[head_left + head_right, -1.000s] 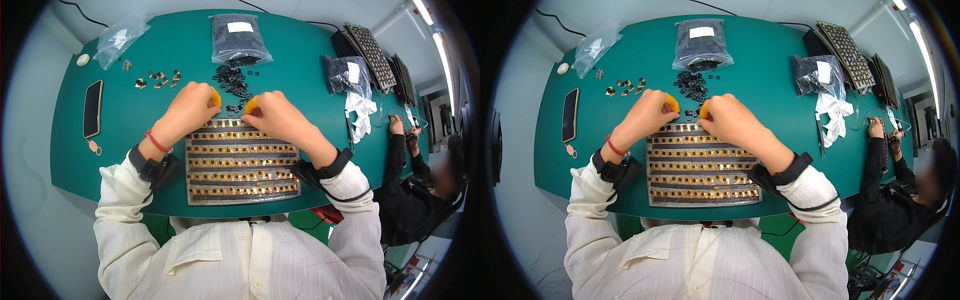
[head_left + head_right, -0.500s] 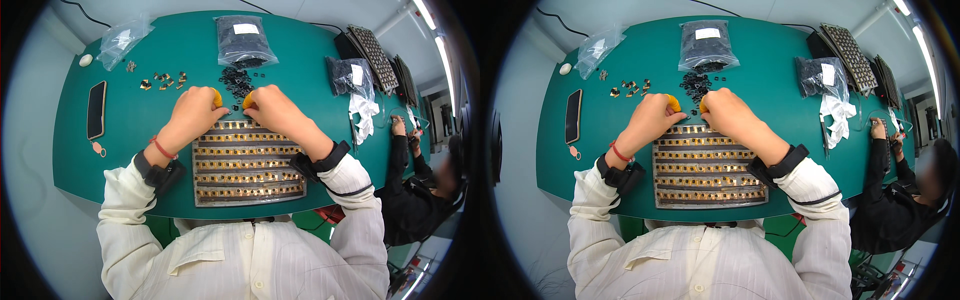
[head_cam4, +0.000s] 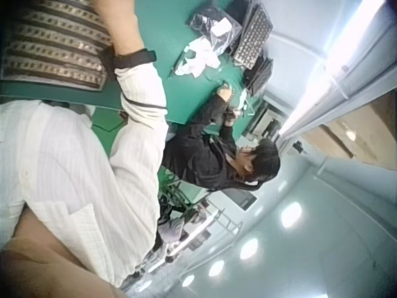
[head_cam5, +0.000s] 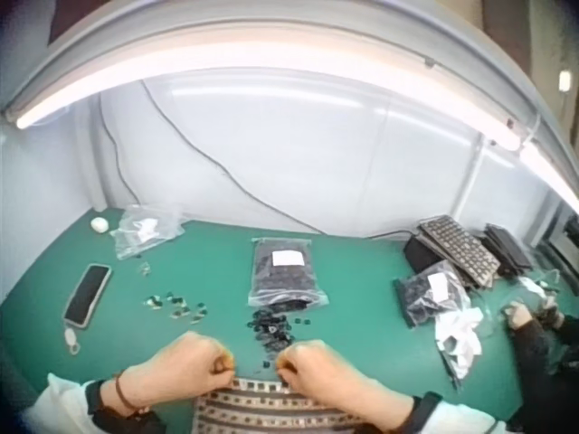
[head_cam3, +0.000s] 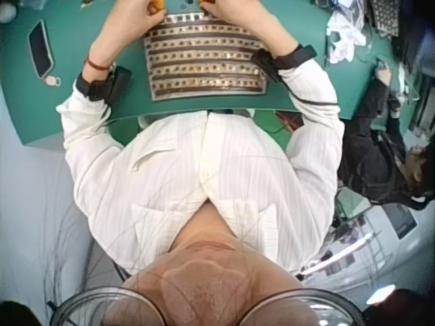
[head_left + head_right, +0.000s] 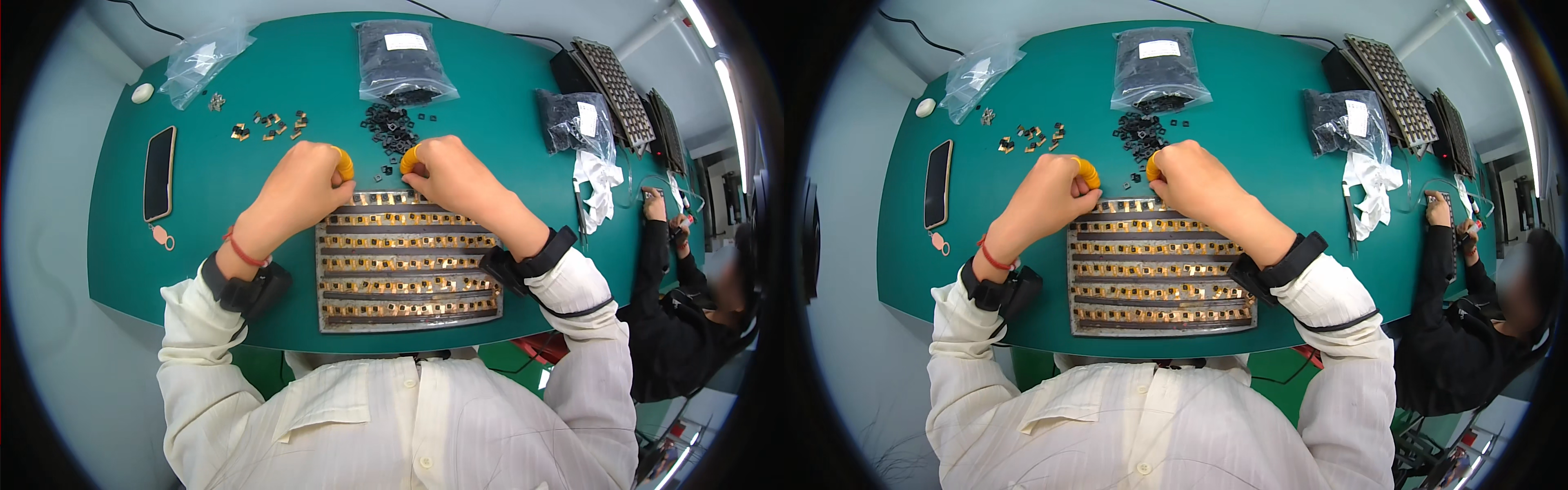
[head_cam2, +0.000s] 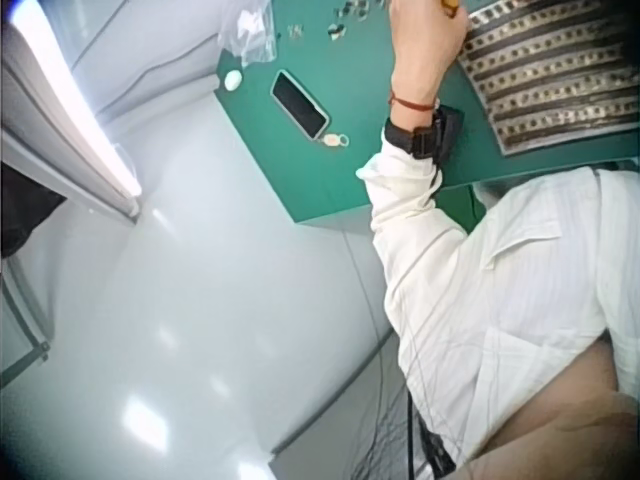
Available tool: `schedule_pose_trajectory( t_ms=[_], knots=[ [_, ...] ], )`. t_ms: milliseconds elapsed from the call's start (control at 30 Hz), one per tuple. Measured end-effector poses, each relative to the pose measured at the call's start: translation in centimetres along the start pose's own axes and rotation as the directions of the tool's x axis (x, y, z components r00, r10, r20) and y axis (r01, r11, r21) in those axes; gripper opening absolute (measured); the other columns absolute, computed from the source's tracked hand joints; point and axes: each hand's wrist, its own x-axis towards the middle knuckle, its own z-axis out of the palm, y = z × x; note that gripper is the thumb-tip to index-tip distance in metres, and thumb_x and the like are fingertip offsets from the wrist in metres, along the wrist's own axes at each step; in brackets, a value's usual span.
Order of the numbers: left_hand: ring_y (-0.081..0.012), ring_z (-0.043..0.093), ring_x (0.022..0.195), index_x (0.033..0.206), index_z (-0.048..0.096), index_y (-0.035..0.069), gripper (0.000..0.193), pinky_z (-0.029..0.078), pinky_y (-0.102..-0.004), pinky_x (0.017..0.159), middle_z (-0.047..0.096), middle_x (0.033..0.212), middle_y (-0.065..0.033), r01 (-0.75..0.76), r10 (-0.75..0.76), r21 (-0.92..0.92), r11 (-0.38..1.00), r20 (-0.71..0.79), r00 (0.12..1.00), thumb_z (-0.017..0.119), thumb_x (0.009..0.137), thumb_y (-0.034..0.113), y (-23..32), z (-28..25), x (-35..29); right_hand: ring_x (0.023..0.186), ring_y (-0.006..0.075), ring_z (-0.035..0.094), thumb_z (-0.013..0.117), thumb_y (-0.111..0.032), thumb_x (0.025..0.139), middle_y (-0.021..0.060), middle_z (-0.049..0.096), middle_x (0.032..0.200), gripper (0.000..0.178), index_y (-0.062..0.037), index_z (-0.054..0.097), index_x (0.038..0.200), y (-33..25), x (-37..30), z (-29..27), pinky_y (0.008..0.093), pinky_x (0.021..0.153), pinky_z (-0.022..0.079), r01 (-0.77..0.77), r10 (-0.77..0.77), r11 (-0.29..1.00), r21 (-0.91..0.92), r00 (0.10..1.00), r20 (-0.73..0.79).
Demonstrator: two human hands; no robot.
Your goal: The person places small black components into a grid of slots on a copper-colored circuit board using yellow finger cots. The person works systematically across the board, picking up components from a pile on the green table and inserting them into the designated holes.
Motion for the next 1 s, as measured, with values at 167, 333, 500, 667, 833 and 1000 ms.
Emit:
schedule_pose_trajectory(
  t_ms=[167,333,500,667,833,1000],
  knots=[
    [-0.0276,0.063,0.067,0.085,0.070,-0.004,0.013,0.052,-0.0358,0.066,0.065,0.076,-0.0140,-0.084,0.083,0.014,0.996,0.091,0.992,0.071,0.077,0.006,0.4,-0.5,-2.7,0.075,0.0332,0.068,0.072,-0.004,0.078,0.0197,0.067,0.080,0.012,0.0044,0.070,0.086,-0.2,0.1,-0.1,0.0392,0.068,0.053,0.061,-0.062,0.998,-0.030,0.998,-0.010],
    [-0.0309,0.058,0.074,0.085,0.071,-0.001,0.011,0.049,-0.0385,0.074,0.065,0.079,-0.0116,-0.163,0.149,0.137,0.977,0.109,0.983,0.070,0.078,0.007,0.7,0.6,-3.5,0.075,0.0282,0.067,0.073,-0.005,0.078,0.0163,0.066,0.080,0.013,0.0036,0.070,0.088,-1.7,-2.5,-3.1,0.0358,0.067,0.052,0.013,-0.012,1.000,0.014,0.996,-0.084],
    [-0.0328,0.057,0.076,0.080,0.070,0.000,0.013,0.048,-0.0387,0.073,0.064,0.080,-0.0117,-0.186,0.178,0.211,0.960,0.058,0.982,0.071,0.080,0.012,1.0,1.4,-4.1,0.071,0.0254,0.066,0.073,-0.005,0.078,0.0134,0.063,0.077,0.014,0.0036,0.069,0.088,-0.9,-7.8,-5.5,0.0345,0.065,0.051,-0.164,0.162,0.986,-0.013,0.982,-0.101],
    [-0.0345,0.056,0.067,0.068,0.065,-0.002,0.033,0.048,-0.0415,0.067,0.062,0.070,-0.0154,-0.114,0.066,0.318,0.941,0.158,0.985,0.070,0.087,0.024,3.3,1.4,-5.8,0.075,0.0289,0.062,0.072,-0.004,0.078,0.0139,0.061,0.079,0.014,0.0051,0.069,0.088,1.1,-10.9,-3.7,0.0379,0.067,0.050,-0.161,0.158,0.987,-0.023,0.982,-0.102],
    [-0.0370,0.055,0.055,0.061,0.062,-0.002,0.042,0.045,-0.0448,0.057,0.057,0.057,-0.0187,-0.075,0.026,0.311,0.947,0.159,0.987,0.070,0.087,0.031,3.2,1.4,-5.7,0.072,0.0274,0.061,0.074,-0.005,0.078,0.0132,0.060,0.079,0.015,0.0052,0.069,0.088,1.1,-10.2,-2.5,0.0369,0.062,0.049,-0.096,0.091,0.995,-0.038,0.989,-0.115],
    [-0.0379,0.054,0.052,0.057,0.059,-0.004,0.047,0.045,-0.0444,0.052,0.055,0.054,-0.0198,-0.069,0.020,0.251,0.965,0.194,0.981,0.070,0.087,0.031,3.4,0.8,-5.1,0.072,0.0320,0.060,0.072,-0.013,0.082,0.0157,0.061,0.078,0.019,0.0055,0.069,0.082,1.1,-10.4,-1.7,0.0409,0.064,0.049,-0.053,0.035,0.990,-0.134,0.990,-0.134]
  ],
)
